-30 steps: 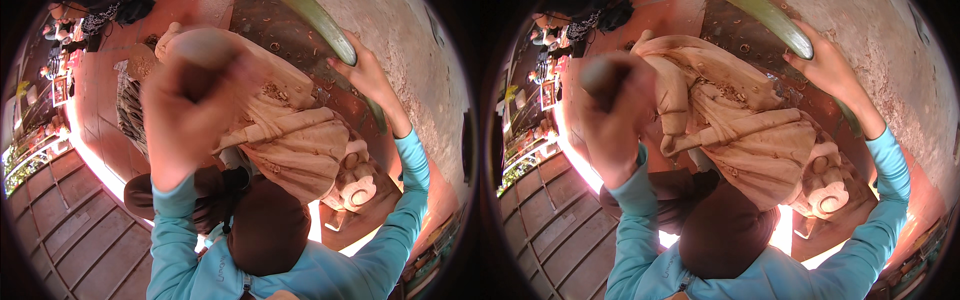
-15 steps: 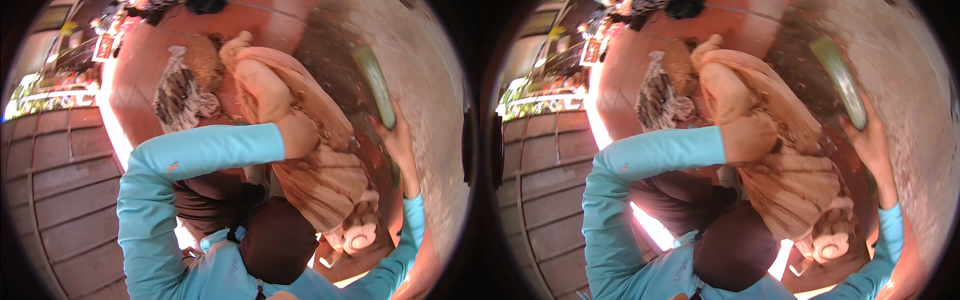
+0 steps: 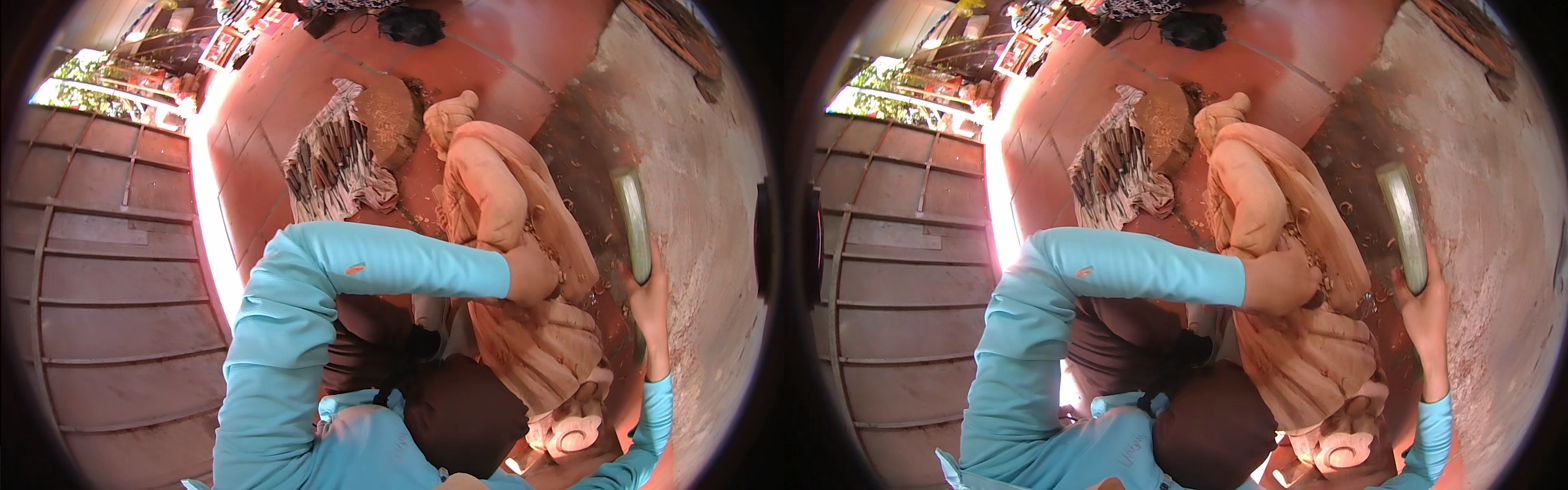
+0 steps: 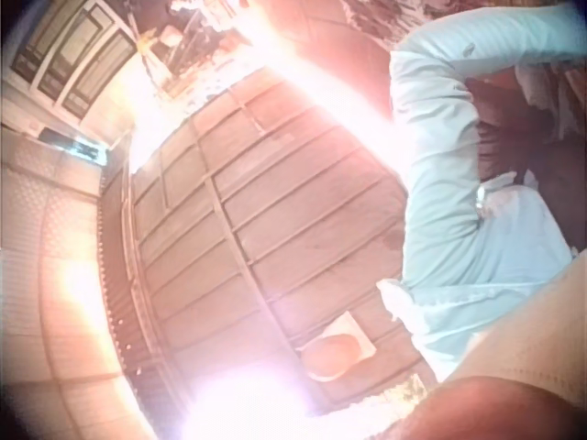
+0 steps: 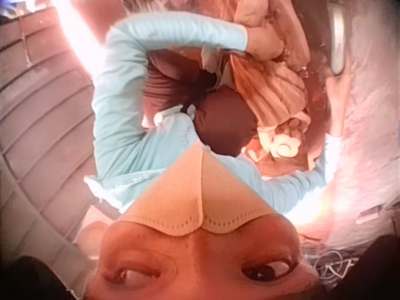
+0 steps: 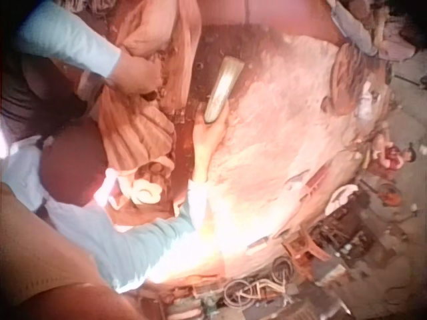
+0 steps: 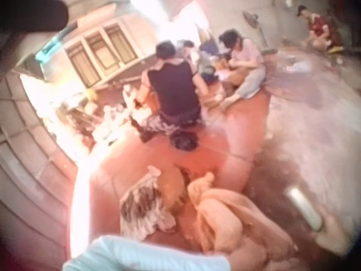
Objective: The person carves a wooden sculpture using a chisel and mallet. They repeatedly strike the chisel to shape the wood, focusing on the lower section of the figure.
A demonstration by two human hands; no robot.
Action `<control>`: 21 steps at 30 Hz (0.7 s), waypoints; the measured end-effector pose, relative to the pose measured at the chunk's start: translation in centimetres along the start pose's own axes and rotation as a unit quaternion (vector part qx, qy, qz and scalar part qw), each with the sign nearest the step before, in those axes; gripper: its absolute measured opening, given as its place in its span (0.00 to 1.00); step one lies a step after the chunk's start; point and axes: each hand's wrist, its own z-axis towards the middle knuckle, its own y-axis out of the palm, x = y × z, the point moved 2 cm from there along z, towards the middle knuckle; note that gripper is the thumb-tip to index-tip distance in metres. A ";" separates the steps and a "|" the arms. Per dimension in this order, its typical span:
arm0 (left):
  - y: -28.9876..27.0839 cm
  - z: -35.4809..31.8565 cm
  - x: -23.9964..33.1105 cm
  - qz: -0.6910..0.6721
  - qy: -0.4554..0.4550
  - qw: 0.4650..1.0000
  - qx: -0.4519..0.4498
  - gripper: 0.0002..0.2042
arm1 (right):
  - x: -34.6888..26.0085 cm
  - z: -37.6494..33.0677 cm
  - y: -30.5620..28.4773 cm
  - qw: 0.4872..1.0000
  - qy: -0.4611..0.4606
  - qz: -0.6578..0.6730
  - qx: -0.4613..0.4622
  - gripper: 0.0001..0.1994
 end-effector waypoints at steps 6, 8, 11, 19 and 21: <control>0.7 -0.5 2.5 -0.109 0.099 0.985 0.091 0.16 | -2.2 -1.2 -0.7 1.000 0.014 0.024 0.014 0.29; 0.4 -1.4 4.2 -0.119 0.140 0.965 0.187 0.17 | -2.8 -2.5 -1.4 0.999 0.035 -0.009 -0.013 0.27; -0.3 -1.9 6.1 -0.070 0.263 0.900 0.339 0.16 | -3.8 -4.9 -3.9 0.995 0.054 -0.082 -0.012 0.25; 1.7 -1.6 5.6 -0.022 0.396 0.881 0.258 0.07 | -2.9 -6.5 -2.0 0.989 -0.024 -0.142 0.040 0.25; 1.8 -1.6 4.6 -0.037 0.393 0.897 0.198 0.08 | -2.5 -6.5 -1.8 0.984 -0.091 -0.140 0.061 0.26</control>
